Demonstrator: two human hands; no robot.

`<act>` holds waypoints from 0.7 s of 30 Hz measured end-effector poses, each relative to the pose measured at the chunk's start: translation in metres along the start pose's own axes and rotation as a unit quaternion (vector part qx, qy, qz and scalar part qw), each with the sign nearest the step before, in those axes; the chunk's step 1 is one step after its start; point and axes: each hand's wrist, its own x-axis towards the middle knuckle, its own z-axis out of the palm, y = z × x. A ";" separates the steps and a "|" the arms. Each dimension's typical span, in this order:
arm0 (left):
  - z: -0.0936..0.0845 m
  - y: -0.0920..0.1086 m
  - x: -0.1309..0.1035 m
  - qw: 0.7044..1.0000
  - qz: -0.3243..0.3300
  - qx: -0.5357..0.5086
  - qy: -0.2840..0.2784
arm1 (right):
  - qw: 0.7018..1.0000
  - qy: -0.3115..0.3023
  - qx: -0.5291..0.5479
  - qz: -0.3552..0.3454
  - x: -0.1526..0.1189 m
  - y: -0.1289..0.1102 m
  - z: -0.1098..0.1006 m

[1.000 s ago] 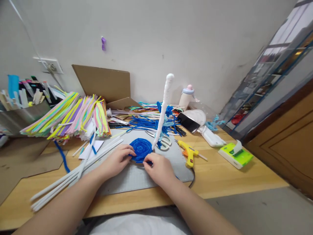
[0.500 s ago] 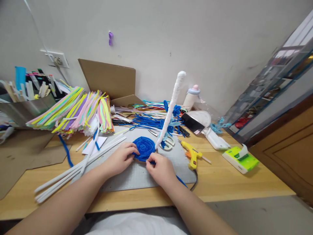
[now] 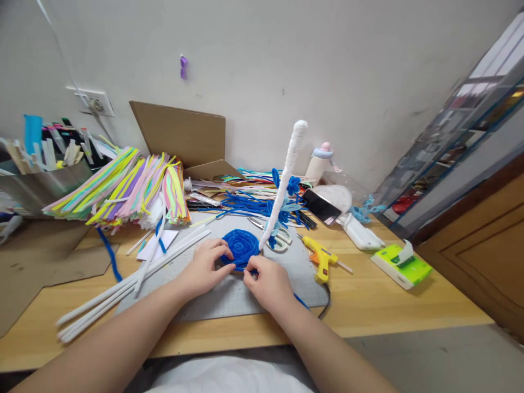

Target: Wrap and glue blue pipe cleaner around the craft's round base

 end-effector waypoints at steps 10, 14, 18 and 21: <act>0.011 0.003 0.001 0.999 -0.045 -0.005 0.005 | 0.999 -0.019 0.013 -0.026 0.003 0.003 -0.002; 0.011 0.003 0.002 0.998 -0.059 -0.009 0.005 | 0.998 -0.028 0.050 -0.007 0.004 0.007 -0.006; 0.012 0.003 0.002 0.998 -0.060 -0.009 0.005 | 0.994 -0.037 0.098 0.041 0.004 0.015 -0.011; 0.012 0.002 0.003 0.998 -0.058 -0.011 0.003 | 0.992 -0.038 0.099 0.063 0.005 0.023 -0.014</act>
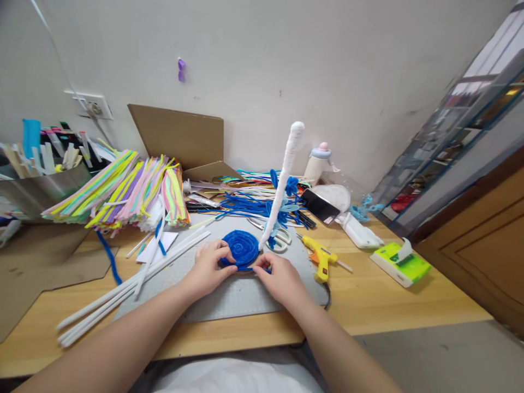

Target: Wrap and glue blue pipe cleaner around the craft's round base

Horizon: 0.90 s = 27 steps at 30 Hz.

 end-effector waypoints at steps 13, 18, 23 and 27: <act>-0.002 0.007 0.001 0.998 0.019 -0.005 -0.054 | 0.998 -0.010 -0.056 -0.021 0.006 -0.002 -0.010; 0.001 0.005 0.002 0.998 0.019 -0.009 -0.056 | 0.986 -0.001 -0.159 -0.041 0.006 -0.009 -0.013; 0.000 0.006 0.002 0.998 0.022 -0.013 -0.055 | 0.971 0.016 -0.229 -0.066 0.002 -0.015 -0.010; 0.000 0.006 0.001 0.998 0.023 -0.023 -0.050 | 0.978 0.032 -0.198 -0.065 -0.007 -0.017 -0.008</act>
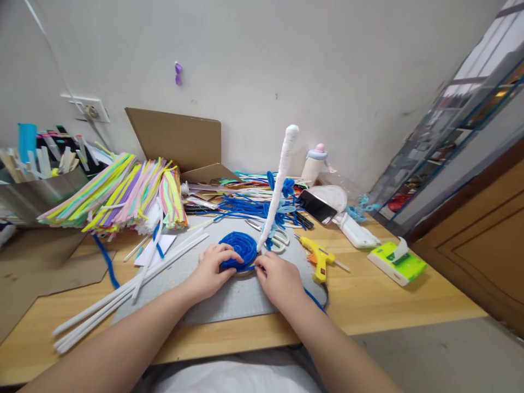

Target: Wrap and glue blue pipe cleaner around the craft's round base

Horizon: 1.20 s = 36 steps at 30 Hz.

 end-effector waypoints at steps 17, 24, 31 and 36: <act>0.000 0.000 0.000 0.999 0.026 0.022 -0.009 | 0.983 -0.026 0.180 0.013 -0.002 0.009 0.003; 0.001 0.000 -0.001 0.998 0.041 0.046 -0.009 | 0.989 0.001 0.143 0.018 0.000 0.008 0.007; 0.001 0.001 -0.002 0.997 0.051 0.053 -0.005 | 0.997 0.032 0.061 0.017 0.004 0.000 0.013; 0.002 0.001 -0.003 0.998 0.047 0.045 -0.002 | 0.997 0.032 0.062 0.026 0.004 0.001 0.014</act>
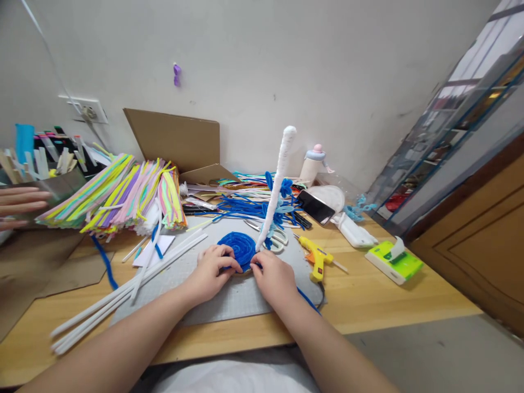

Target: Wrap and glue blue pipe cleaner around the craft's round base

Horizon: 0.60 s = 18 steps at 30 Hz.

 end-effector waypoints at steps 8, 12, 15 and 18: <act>0.002 -0.001 0.000 0.997 -0.043 -0.051 0.029 | 0.998 -0.018 0.032 0.057 0.003 0.006 0.003; 0.000 0.002 0.001 0.999 -0.027 -0.021 0.003 | 0.996 -0.023 0.017 0.080 0.005 0.004 0.003; 0.000 0.003 0.000 1.000 -0.010 0.012 -0.016 | 0.996 -0.024 0.012 0.083 0.005 0.004 0.002; 0.000 0.003 -0.001 0.999 0.007 0.032 -0.023 | 0.995 -0.027 0.021 0.090 0.006 0.005 0.002</act>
